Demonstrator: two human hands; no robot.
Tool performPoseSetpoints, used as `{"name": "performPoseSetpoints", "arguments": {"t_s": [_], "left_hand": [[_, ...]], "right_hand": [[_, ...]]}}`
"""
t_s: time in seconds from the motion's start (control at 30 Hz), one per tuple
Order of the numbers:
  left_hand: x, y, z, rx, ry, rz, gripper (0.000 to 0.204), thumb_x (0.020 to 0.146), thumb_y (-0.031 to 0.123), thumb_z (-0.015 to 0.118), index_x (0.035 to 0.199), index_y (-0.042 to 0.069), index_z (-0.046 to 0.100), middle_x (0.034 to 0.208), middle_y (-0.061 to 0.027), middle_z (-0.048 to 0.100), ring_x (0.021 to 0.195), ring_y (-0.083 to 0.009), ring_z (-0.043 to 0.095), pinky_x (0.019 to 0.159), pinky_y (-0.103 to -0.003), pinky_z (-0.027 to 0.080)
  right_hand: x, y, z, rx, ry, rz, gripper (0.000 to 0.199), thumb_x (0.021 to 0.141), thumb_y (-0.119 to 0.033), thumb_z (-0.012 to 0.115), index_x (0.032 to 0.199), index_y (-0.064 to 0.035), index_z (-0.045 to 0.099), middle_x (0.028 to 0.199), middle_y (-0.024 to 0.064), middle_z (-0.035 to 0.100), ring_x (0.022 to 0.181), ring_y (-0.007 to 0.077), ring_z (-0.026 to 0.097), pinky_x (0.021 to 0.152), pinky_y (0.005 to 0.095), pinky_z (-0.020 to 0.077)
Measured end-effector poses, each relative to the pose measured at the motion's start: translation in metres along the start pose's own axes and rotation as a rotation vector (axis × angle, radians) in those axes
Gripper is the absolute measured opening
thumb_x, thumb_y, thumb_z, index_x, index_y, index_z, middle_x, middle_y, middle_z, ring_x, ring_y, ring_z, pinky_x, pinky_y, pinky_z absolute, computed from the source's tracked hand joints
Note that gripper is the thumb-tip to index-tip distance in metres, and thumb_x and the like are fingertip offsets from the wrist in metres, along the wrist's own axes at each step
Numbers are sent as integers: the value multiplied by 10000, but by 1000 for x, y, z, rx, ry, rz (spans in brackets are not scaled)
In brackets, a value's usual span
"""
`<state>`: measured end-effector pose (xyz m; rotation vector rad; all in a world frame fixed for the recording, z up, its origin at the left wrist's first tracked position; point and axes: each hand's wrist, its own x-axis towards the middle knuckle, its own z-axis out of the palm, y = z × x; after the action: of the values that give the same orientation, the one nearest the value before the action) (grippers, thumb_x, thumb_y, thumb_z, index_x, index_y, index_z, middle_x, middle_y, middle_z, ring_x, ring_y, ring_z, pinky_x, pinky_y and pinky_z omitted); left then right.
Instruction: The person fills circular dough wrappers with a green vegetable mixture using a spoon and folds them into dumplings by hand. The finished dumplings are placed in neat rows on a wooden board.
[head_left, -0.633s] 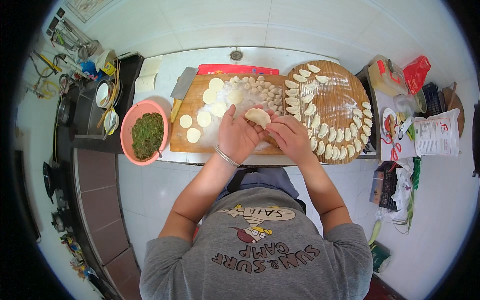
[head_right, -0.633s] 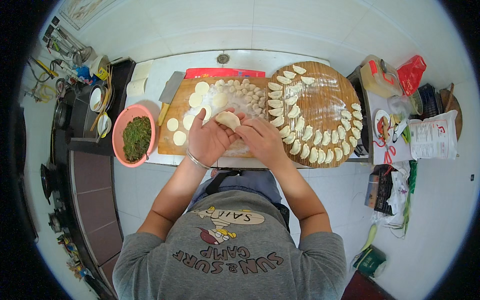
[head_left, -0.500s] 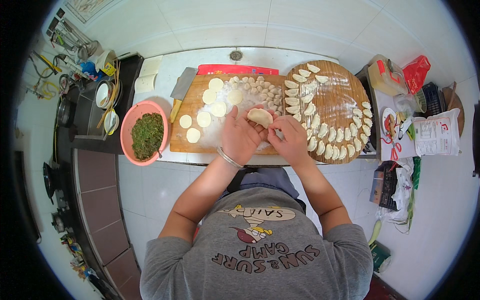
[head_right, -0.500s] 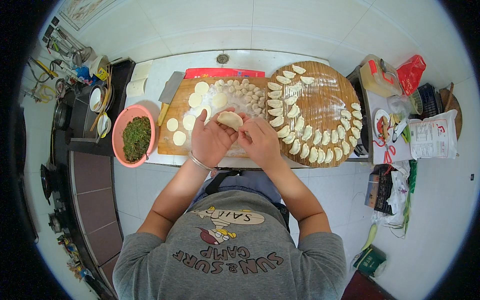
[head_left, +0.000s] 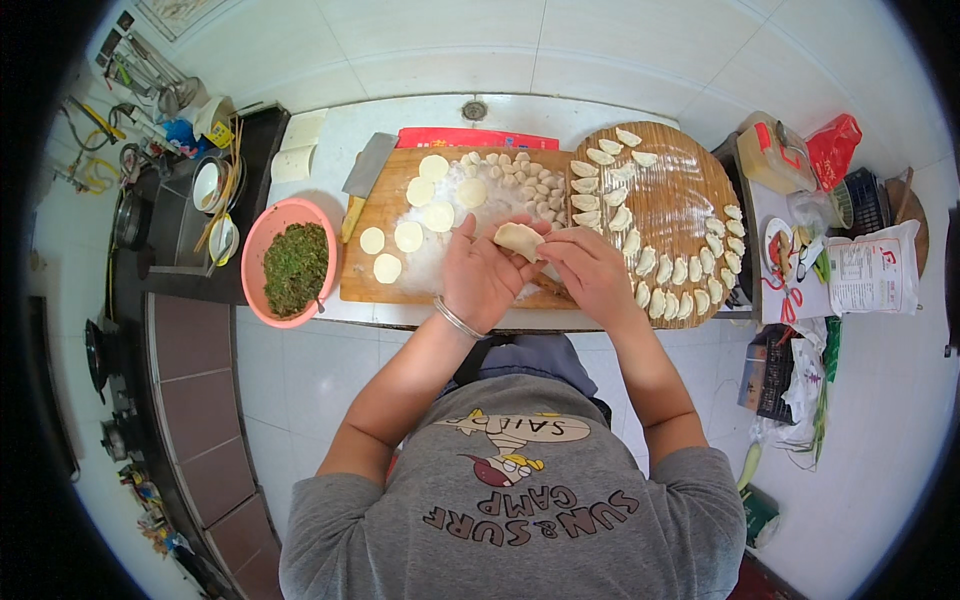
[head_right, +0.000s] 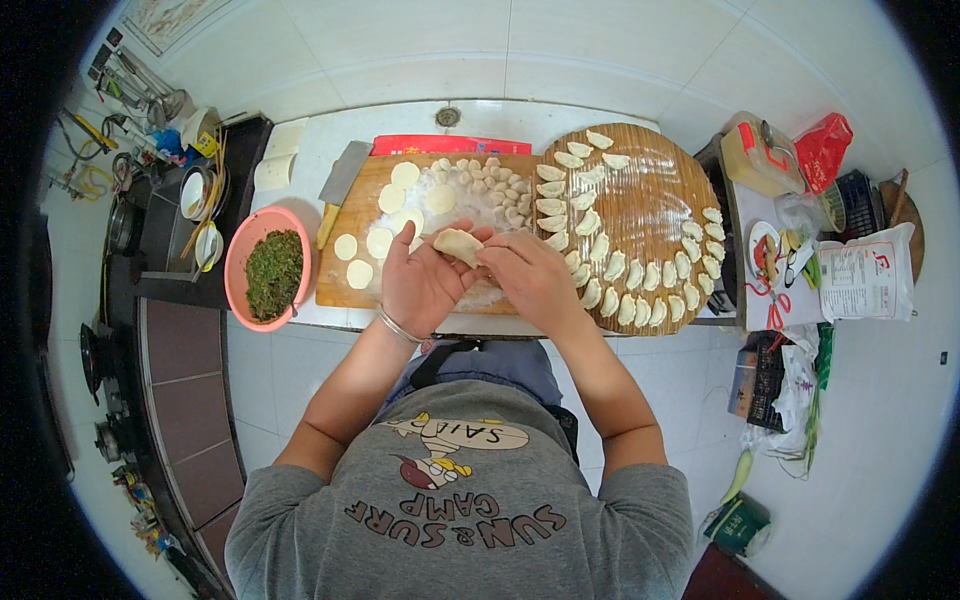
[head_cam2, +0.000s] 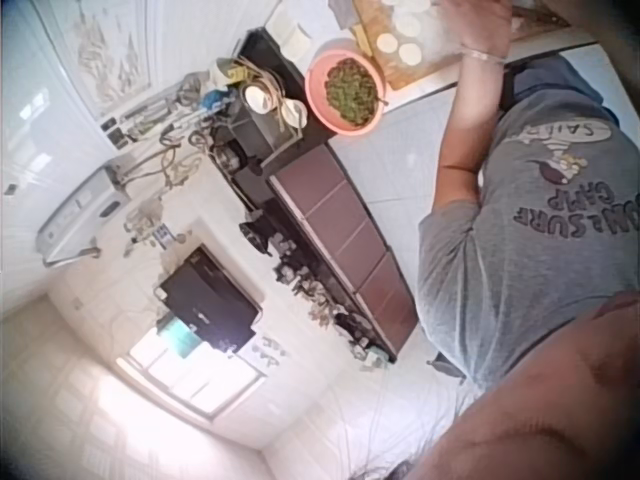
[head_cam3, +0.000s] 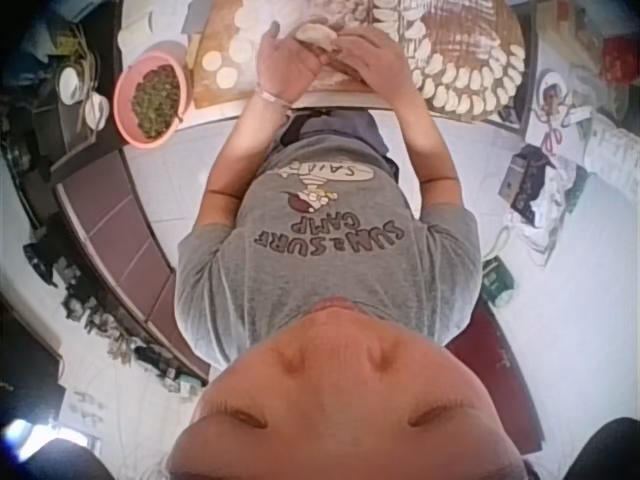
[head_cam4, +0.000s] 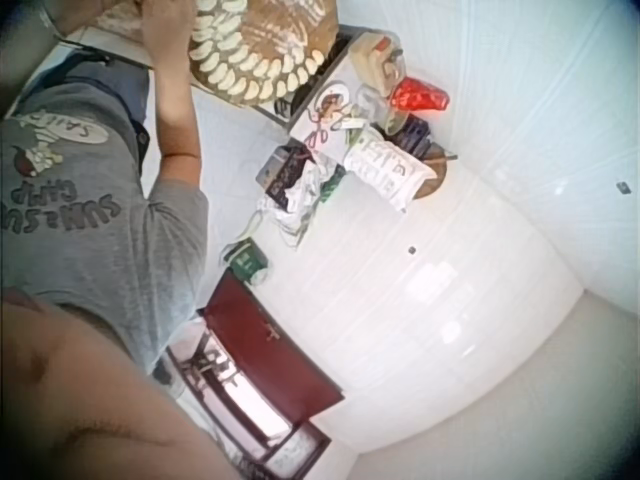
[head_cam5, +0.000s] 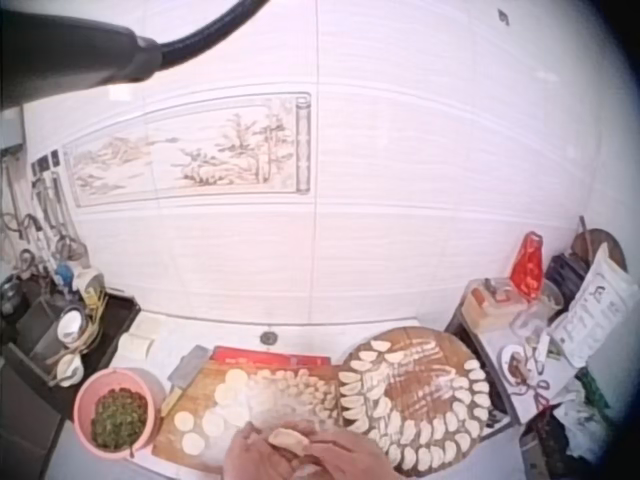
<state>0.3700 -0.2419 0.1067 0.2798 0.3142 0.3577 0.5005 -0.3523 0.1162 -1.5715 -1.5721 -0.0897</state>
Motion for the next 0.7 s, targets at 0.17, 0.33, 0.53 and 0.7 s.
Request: {"name": "performPoseSetpoints", "arguments": {"t_s": [0.17, 0.33, 0.53, 0.7], "left_hand": [[0, -11, 4, 60, 50, 34, 606, 947, 490, 248, 1229, -8, 448, 1235, -203, 513, 1151, -280, 496, 998, -410, 383], [3, -17, 0, 157, 77, 66, 597, 946, 488, 258, 1228, -3, 448, 1203, -176, 528, 1126, -269, 503, 992, -412, 386], [2, -9, -2, 63, 11, -47, 611, 941, 496, 267, 1216, -15, 458, 1173, -167, 541, 1085, -267, 521, 978, -424, 393], [5, -15, -4, 73, 16, -69, 604, 947, 484, 249, 1196, -17, 478, 1145, -151, 555, 1070, -255, 528, 969, -423, 399]], "right_hand": [[-8, -3, 13, -18, 61, 129, 210, 690, -12, 665, 879, -72, 594, 817, 75, 586, 756, 265, 595, 636, 345, 490], [-1, -22, 1, 121, -42, 489, 187, 732, -28, 641, 911, -56, 593, 890, 89, 621, 810, 283, 608, 668, 357, 499], [-1, 0, -16, 12, -96, 115, 145, 758, -53, 631, 902, -57, 615, 924, 85, 640, 843, 267, 618, 698, 350, 503], [-6, 8, -11, 35, -105, 81, 143, 741, -60, 641, 881, -63, 620, 879, 77, 635, 824, 267, 614, 686, 349, 498]]}}
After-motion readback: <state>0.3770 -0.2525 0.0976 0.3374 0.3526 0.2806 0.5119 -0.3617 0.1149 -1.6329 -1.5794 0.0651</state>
